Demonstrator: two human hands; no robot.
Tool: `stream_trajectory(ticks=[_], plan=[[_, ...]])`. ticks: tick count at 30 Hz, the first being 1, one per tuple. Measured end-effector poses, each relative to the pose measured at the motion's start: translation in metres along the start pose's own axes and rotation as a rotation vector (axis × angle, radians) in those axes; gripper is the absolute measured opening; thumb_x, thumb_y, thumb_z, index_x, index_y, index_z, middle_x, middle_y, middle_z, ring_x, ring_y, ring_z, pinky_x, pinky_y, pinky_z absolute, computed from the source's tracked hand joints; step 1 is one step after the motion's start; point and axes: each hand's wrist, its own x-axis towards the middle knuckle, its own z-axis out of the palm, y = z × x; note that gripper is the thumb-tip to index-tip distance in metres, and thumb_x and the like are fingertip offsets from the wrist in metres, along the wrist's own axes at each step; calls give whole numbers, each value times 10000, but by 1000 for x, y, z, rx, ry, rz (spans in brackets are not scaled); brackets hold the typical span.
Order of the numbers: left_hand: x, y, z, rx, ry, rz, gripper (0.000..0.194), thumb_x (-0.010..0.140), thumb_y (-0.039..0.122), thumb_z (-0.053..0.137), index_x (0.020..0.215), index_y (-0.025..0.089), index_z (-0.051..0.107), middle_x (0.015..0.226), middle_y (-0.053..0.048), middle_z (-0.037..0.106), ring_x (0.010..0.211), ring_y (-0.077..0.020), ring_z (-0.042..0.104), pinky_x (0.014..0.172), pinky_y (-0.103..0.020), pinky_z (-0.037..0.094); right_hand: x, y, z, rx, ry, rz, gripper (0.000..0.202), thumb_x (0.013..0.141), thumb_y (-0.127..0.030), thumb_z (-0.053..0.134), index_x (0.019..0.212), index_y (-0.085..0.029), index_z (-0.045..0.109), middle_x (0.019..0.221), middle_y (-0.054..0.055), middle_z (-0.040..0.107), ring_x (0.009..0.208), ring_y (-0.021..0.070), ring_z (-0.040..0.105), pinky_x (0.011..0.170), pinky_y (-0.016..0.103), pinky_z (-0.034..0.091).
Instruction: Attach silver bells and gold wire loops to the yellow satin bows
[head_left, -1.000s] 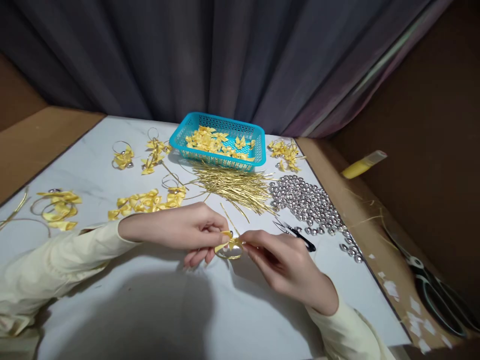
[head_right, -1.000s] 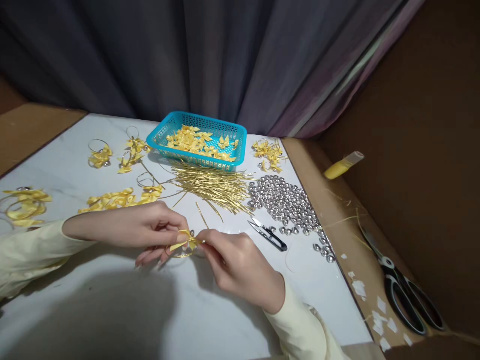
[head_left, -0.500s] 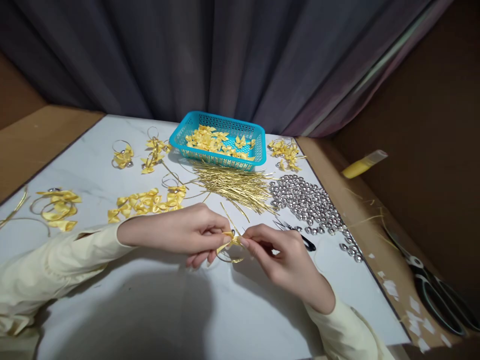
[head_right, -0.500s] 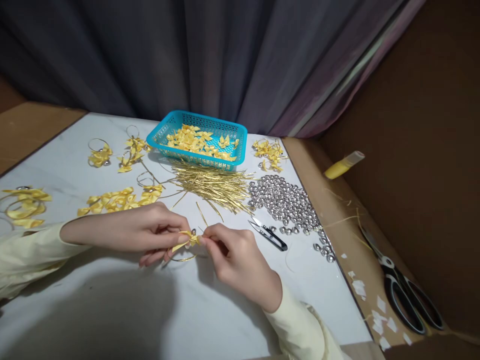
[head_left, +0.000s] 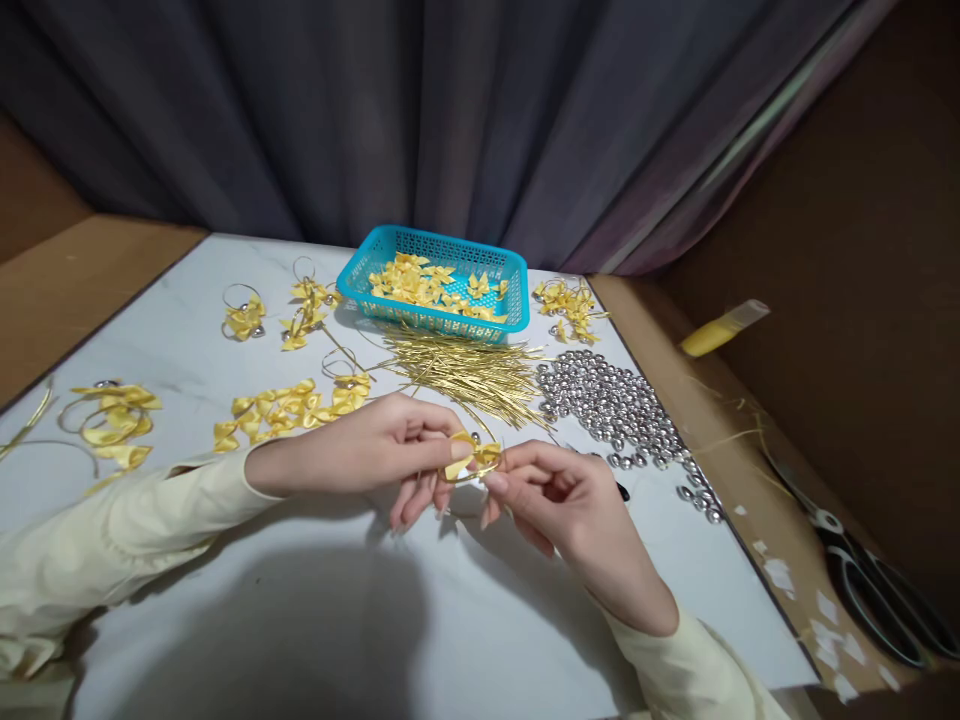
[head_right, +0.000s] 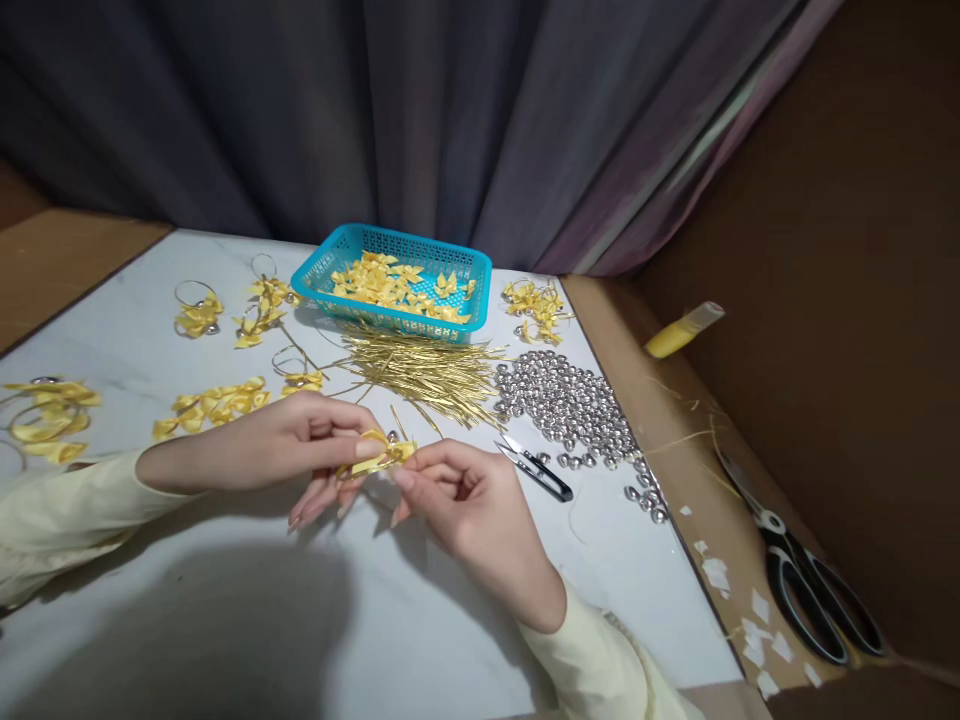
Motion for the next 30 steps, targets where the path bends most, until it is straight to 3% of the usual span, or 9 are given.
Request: stream_trajectory(ticks=[8,15,25,30], plan=[[4,3,3,-138,160,104,278,923,281,466,694,149,550,523,38,594,373,-73,560,390,-139,467,-3,3,3,240,-122,132,218,800,-330,661,763,-116,638,662,54,686,321,3,394,326,143,259],[5,-5,1,-121,291,165,289,928,308,460,717,133,550,607,11,601,380,-56,539,386,-143,455,-1,5,5,328,-210,193,220,802,-331,656,742,-121,626,652,33,684,305,-11,351,322,147,204],[5,-1,5,-55,339,151,304,926,304,450,682,140,527,556,9,581,387,-70,529,403,-170,441,0,2,0,156,116,13,247,774,-360,680,772,-172,520,593,2,661,338,25,353,346,164,267],[6,-2,7,-47,332,173,308,924,327,455,695,136,531,568,3,582,398,-75,537,395,-171,439,-1,-2,-8,93,111,-54,230,797,-361,658,745,-156,568,584,19,657,345,26,368,345,166,271]])
